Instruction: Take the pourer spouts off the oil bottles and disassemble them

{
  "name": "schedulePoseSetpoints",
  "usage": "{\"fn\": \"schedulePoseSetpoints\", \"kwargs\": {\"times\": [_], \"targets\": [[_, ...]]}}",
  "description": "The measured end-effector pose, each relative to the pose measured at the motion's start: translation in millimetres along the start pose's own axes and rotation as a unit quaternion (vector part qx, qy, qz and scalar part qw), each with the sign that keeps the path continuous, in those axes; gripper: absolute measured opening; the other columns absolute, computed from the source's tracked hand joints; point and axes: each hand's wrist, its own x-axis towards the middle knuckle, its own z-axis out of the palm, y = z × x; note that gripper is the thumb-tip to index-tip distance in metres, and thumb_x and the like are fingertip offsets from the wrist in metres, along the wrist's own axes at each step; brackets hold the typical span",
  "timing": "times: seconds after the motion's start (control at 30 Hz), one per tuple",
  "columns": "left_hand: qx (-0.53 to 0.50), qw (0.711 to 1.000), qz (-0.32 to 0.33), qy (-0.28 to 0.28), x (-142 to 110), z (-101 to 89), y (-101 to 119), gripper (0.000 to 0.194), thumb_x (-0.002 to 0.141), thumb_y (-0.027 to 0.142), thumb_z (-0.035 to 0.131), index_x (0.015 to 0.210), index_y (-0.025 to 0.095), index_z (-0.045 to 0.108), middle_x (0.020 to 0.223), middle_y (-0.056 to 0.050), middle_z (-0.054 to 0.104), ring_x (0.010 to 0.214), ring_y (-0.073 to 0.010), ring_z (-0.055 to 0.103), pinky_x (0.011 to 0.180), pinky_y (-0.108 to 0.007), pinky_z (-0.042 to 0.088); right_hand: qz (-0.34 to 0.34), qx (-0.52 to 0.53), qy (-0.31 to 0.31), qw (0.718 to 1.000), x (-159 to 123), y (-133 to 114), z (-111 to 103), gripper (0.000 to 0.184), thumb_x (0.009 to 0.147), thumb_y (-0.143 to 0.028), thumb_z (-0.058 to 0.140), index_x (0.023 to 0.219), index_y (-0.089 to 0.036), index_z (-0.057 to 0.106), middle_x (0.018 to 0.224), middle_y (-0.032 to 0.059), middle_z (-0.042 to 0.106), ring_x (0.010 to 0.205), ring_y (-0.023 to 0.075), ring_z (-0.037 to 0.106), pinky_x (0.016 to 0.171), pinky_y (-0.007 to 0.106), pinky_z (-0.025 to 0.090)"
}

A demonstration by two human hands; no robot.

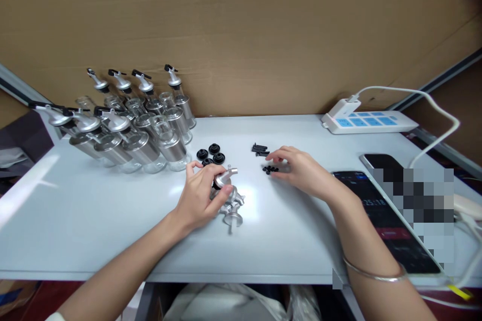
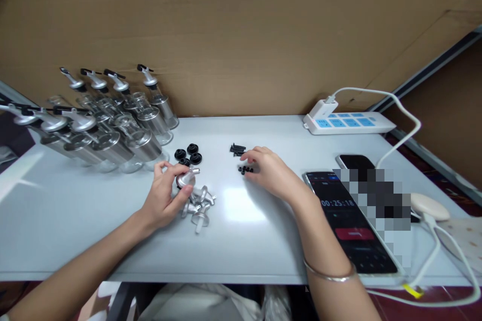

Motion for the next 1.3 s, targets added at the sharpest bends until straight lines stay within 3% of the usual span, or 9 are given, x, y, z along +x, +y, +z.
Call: {"fn": "schedulePoseSetpoints", "kwargs": {"times": [0.1, 0.27, 0.7, 0.93, 1.07, 1.2, 1.3], "targets": [[-0.005, 1.000, 0.007, 0.005, 0, -0.3, 0, 0.016, 0.091, 0.031, 0.038, 0.100, 0.019, 0.045, 0.086, -0.003, 0.067, 0.070, -0.0168, 0.056, 0.082, -0.037, 0.030, 0.016, -0.005, -0.009, 1.000, 1, -2, -1, 0.026, 0.073, -0.019, 0.062, 0.099, -0.020, 0.063, 0.094, 0.0057, 0.060, 0.090, 0.0218, 0.058, 0.082, 0.034, 0.047], [-0.004, 1.000, 0.000, 0.002, 0, 0.1, -1, 0.016, 0.090, 0.030, 0.039, 0.099, 0.019, 0.046, 0.085, -0.002, 0.067, 0.071, -0.0169, 0.056, 0.084, -0.037, 0.030, 0.037, -0.005, -0.048, 0.998, 2, -5, 4, 0.018, 0.075, -0.018, 0.061, 0.093, -0.019, 0.066, 0.096, 0.0064, 0.062, 0.086, 0.0205, 0.061, 0.080, 0.032, 0.048], [-0.008, 1.000, 0.013, 0.010, 0, -0.5, 1, 0.015, 0.092, 0.031, 0.038, 0.099, 0.019, 0.045, 0.084, -0.002, 0.067, 0.071, -0.0167, 0.055, 0.082, -0.037, 0.031, -0.004, 0.007, -0.025, 1.000, 4, -5, 12, 0.012, 0.079, -0.016, 0.054, 0.082, -0.020, 0.065, 0.088, 0.0047, 0.064, 0.084, 0.0204, 0.061, 0.076, 0.032, 0.047], [-0.021, 1.000, 0.018, -0.001, -1, 1.0, 2, 0.014, 0.092, 0.029, 0.040, 0.100, 0.019, 0.044, 0.084, -0.001, 0.065, 0.071, -0.0159, 0.055, 0.082, -0.036, 0.030, 0.014, 0.006, -0.047, 0.999, 3, -5, 11, 0.012, 0.077, -0.016, 0.057, 0.087, -0.019, 0.064, 0.093, 0.0055, 0.063, 0.087, 0.0208, 0.060, 0.080, 0.034, 0.047], [-0.021, 1.000, 0.022, -0.009, -1, 1.6, 1, 0.015, 0.092, 0.031, 0.040, 0.101, 0.019, 0.044, 0.084, -0.001, 0.065, 0.072, -0.0157, 0.056, 0.082, -0.036, 0.031, -0.002, 0.018, -0.017, 1.000, 3, -9, 7, 0.015, 0.076, -0.018, 0.060, 0.091, -0.019, 0.063, 0.096, 0.0071, 0.062, 0.088, 0.0208, 0.060, 0.082, 0.034, 0.047], [-0.014, 0.999, 0.036, -0.011, 0, 3.9, -1, 0.019, 0.094, 0.036, 0.042, 0.101, 0.019, 0.044, 0.084, -0.001, 0.065, 0.073, -0.0149, 0.058, 0.083, -0.035, 0.031, -0.063, 0.115, 0.059, 0.990, 2, -33, 4, 0.012, 0.082, -0.024, 0.058, 0.091, -0.019, 0.065, 0.097, 0.0078, 0.063, 0.091, 0.0203, 0.059, 0.082, 0.034, 0.046], [-0.007, 0.998, 0.066, -0.021, 0, 7.3, -2, 0.028, 0.091, 0.046, 0.046, 0.099, 0.019, 0.044, 0.080, 0.001, 0.065, 0.067, -0.0130, 0.058, 0.082, -0.035, 0.031, -0.129, 0.233, 0.036, 0.963, -2, -55, 8, 0.016, 0.082, -0.028, 0.061, 0.093, -0.018, 0.065, 0.091, 0.0061, 0.065, 0.083, 0.0170, 0.059, 0.077, 0.031, 0.047]]}}
